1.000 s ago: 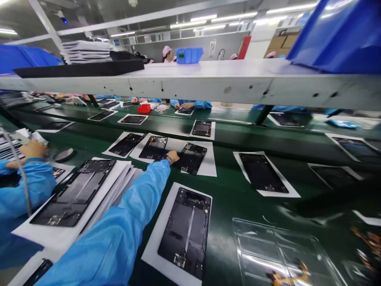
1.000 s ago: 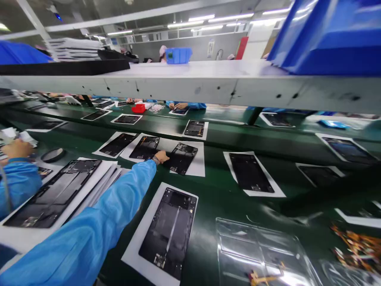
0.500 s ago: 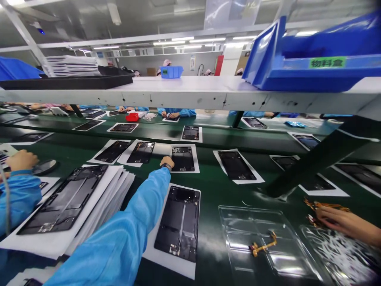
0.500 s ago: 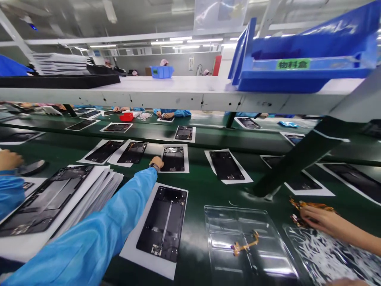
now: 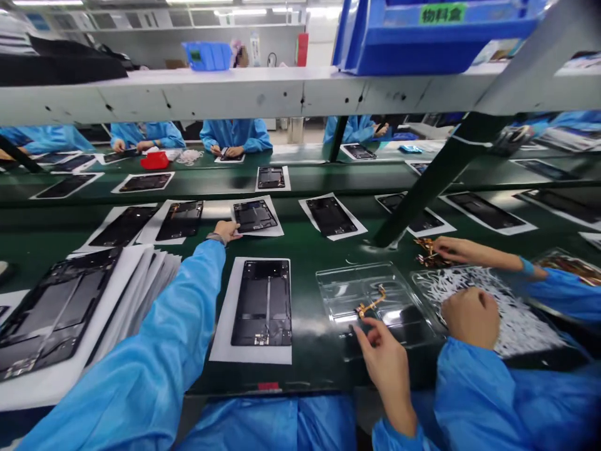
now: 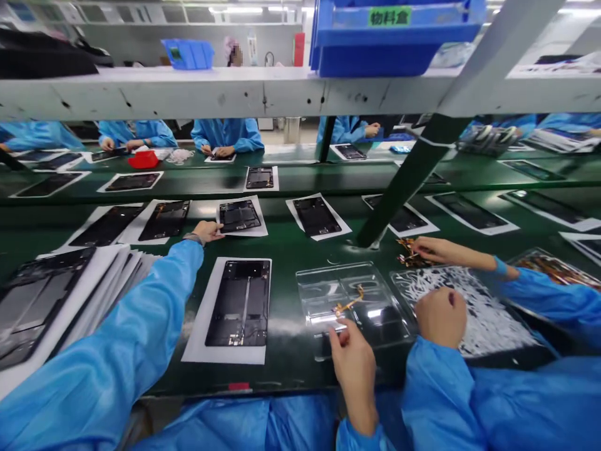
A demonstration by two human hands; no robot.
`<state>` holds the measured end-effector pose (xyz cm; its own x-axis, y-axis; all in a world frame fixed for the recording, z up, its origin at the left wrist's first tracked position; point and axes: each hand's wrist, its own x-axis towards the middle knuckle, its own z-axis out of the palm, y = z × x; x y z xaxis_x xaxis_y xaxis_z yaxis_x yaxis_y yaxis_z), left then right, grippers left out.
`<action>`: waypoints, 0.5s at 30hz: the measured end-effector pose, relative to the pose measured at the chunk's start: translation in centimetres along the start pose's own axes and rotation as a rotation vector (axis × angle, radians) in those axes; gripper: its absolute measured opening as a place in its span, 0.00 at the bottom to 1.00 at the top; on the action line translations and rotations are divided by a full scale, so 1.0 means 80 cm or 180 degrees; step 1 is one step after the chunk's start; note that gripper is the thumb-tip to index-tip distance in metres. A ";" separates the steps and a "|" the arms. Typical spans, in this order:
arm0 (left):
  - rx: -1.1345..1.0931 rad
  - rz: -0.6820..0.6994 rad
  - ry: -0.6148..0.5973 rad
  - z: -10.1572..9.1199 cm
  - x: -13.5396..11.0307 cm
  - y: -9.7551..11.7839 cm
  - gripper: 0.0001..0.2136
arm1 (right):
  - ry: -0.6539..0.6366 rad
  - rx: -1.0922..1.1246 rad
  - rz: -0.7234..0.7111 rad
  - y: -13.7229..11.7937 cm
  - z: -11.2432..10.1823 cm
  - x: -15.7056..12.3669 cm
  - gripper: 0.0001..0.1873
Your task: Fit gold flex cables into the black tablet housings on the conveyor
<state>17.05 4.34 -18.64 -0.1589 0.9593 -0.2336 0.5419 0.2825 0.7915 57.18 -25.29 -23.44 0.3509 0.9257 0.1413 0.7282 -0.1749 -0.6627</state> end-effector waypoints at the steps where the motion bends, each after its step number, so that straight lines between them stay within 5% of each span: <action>1: -0.0107 -0.0105 0.0040 -0.004 -0.006 -0.006 0.15 | 0.0073 -0.0171 -0.0017 0.002 0.005 0.011 0.28; 10: -0.0533 -0.0272 0.0540 -0.038 -0.139 -0.089 0.09 | -0.0039 -0.0656 -0.0119 0.019 0.038 0.055 0.21; 15: -0.0434 -0.0123 0.0790 -0.056 -0.186 -0.081 0.09 | -0.0238 -0.0397 -0.0034 0.048 0.036 0.061 0.16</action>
<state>12.21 -11.79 -17.74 -0.3835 0.9139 -0.1329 0.4183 0.3002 0.8573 59.98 -20.48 -27.38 0.3012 0.9493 0.0896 0.8008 -0.2008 -0.5642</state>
